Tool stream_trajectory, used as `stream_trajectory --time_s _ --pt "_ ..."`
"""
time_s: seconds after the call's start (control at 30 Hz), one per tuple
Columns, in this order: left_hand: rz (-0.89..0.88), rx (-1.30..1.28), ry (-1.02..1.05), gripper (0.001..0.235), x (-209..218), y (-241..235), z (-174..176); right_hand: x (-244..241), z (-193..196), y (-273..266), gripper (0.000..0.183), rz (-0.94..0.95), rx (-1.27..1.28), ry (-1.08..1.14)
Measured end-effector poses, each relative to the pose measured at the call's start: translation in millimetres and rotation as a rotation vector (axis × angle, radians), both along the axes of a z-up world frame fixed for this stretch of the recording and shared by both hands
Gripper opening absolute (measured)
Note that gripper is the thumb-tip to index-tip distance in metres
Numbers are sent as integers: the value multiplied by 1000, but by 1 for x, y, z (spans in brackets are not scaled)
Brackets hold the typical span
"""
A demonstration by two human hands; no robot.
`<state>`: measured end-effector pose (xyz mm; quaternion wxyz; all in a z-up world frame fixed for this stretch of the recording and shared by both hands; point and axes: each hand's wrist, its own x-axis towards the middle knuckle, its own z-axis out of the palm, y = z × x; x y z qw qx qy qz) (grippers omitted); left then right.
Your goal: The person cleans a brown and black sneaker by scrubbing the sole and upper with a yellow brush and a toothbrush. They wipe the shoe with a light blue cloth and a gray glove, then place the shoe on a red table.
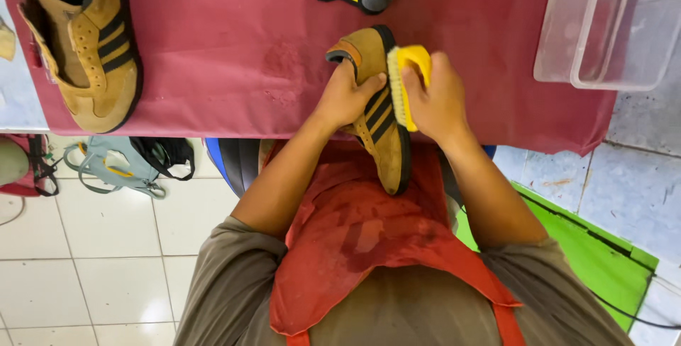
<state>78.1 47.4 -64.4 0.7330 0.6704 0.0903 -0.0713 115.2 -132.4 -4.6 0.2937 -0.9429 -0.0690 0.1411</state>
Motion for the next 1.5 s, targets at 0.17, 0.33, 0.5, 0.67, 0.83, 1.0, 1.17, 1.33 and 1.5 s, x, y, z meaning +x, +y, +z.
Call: stream_trajectory --time_s 0.17,0.33,0.5,0.67,0.83,1.0,1.17,1.33,1.5 --pt "-34 3 -10 47 -5 -2 5 49 -14 27 30 -35 61 -153" --pt "29 87 57 51 0 0 11 19 -11 9 28 7 62 -139" --pt "1 69 -24 41 1 -3 15 31 -13 18 31 -53 11 -118" --pt "-7 88 1 45 0 -3 10 53 -20 26 33 -34 53 -191" --pt "13 105 105 39 3 -2 10 11 -4 -2 40 18 10 5" --pt "-7 41 -32 44 -1 -3 9 62 -15 32 35 -100 17 -88" --pt "20 28 -62 36 -2 -3 1 10 -5 0 32 10 1 -42" --pt "-35 -7 -146 33 -2 -3 9 34 -15 18 31 -64 8 -83" --pt "-8 30 -71 35 0 -1 16 31 -12 20 30 13 35 -171"
